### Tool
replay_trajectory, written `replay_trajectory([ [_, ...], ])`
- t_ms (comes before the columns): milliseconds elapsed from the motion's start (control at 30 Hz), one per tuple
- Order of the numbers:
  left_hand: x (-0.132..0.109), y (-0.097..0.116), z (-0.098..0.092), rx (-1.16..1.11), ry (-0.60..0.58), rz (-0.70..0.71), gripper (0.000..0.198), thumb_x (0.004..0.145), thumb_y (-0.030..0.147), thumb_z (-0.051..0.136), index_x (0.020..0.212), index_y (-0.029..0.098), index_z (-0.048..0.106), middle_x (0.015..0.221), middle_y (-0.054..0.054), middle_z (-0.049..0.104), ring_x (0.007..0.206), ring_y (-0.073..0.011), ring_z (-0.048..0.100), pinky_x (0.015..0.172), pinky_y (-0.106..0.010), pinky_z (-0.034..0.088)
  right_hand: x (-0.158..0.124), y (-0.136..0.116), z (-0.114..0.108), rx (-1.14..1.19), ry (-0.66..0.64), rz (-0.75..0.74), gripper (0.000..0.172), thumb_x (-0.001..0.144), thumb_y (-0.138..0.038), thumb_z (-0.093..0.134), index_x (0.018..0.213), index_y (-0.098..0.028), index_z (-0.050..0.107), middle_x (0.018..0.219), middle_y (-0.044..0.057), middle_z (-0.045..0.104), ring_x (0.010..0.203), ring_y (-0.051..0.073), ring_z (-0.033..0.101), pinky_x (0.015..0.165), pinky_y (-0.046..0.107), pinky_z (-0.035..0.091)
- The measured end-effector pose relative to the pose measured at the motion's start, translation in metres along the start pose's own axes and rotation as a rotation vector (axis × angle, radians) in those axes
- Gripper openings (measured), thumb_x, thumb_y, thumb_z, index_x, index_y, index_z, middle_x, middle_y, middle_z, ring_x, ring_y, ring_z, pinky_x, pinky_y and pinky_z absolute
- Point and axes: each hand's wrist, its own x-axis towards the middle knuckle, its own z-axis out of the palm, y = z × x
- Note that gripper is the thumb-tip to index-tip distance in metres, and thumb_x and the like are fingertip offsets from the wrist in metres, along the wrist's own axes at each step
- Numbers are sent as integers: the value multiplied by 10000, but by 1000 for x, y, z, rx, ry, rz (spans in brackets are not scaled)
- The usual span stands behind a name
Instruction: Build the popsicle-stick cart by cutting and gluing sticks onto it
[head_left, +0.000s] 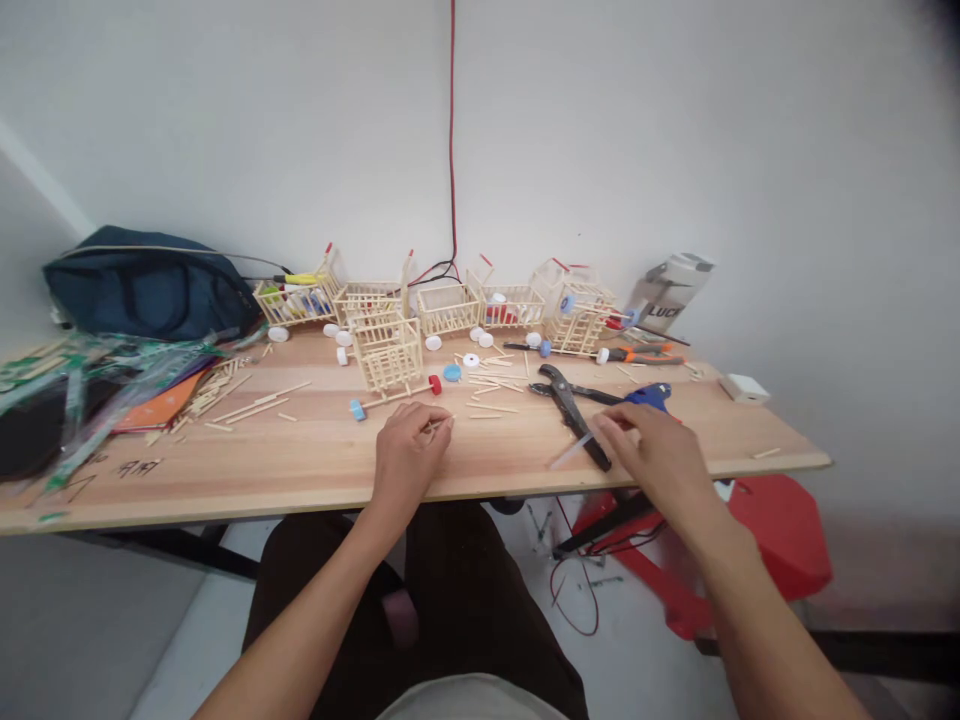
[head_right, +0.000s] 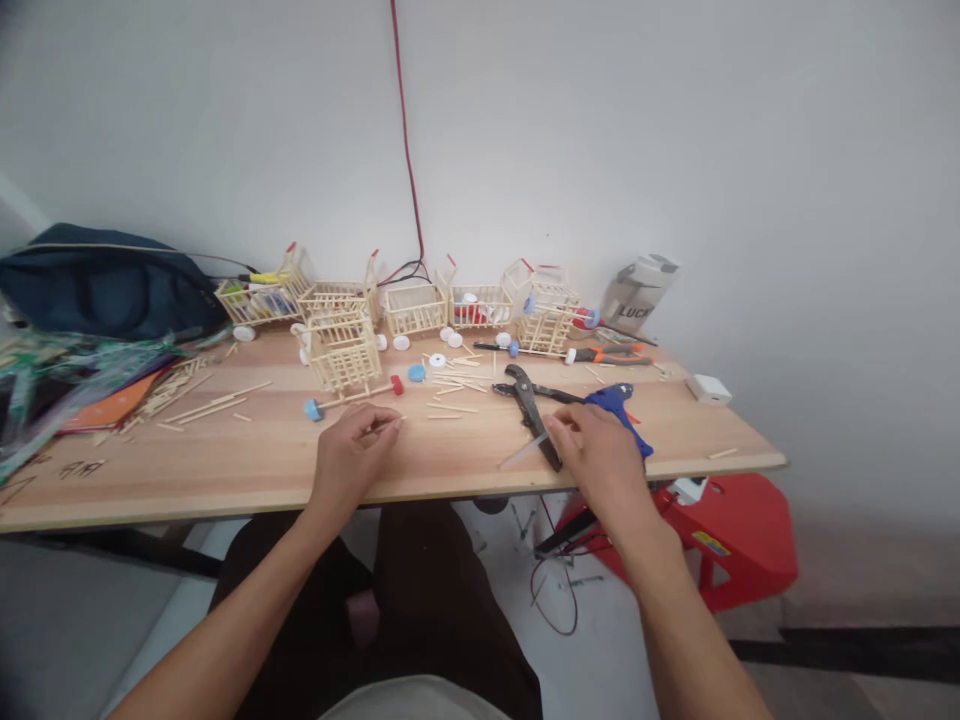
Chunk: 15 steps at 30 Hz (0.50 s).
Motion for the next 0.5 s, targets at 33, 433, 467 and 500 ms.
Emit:
replay_trajectory([
  [33,0,-1,0,-1,-3,0,116,850,209,574,769,206,657,796,-26,701,842,-204,616,783,-325,450,6,-11,5,-46,-24,-38,316,934,-421,458,878,-214,690,935,115,731,903,293,654,809,418,486],
  [433,-4,-1,-2,-30,6,-27,122,847,231,580,758,213,661,778,-23,702,824,-200,627,778,-318,463,-7,11,-11,-347,85,169,308,941,-384,453,1045,-177,656,1049,175,651,962,337,598,733,408,456],
  [467,-4,-1,-2,-29,3,-27,124,846,235,578,757,212,661,779,-24,702,824,-201,627,779,-320,463,-10,21,-13,-390,79,241,336,933,-403,465,1081,-163,648,1033,182,656,942,347,600,720,411,449],
  [500,-4,-1,-2,-26,1,-27,125,846,238,577,758,211,661,781,-26,702,826,-202,628,780,-322,462,-12,31,-15,-424,43,308,369,923,-423,482,1110,-147,642,1011,188,664,921,355,605,707,413,443],
])
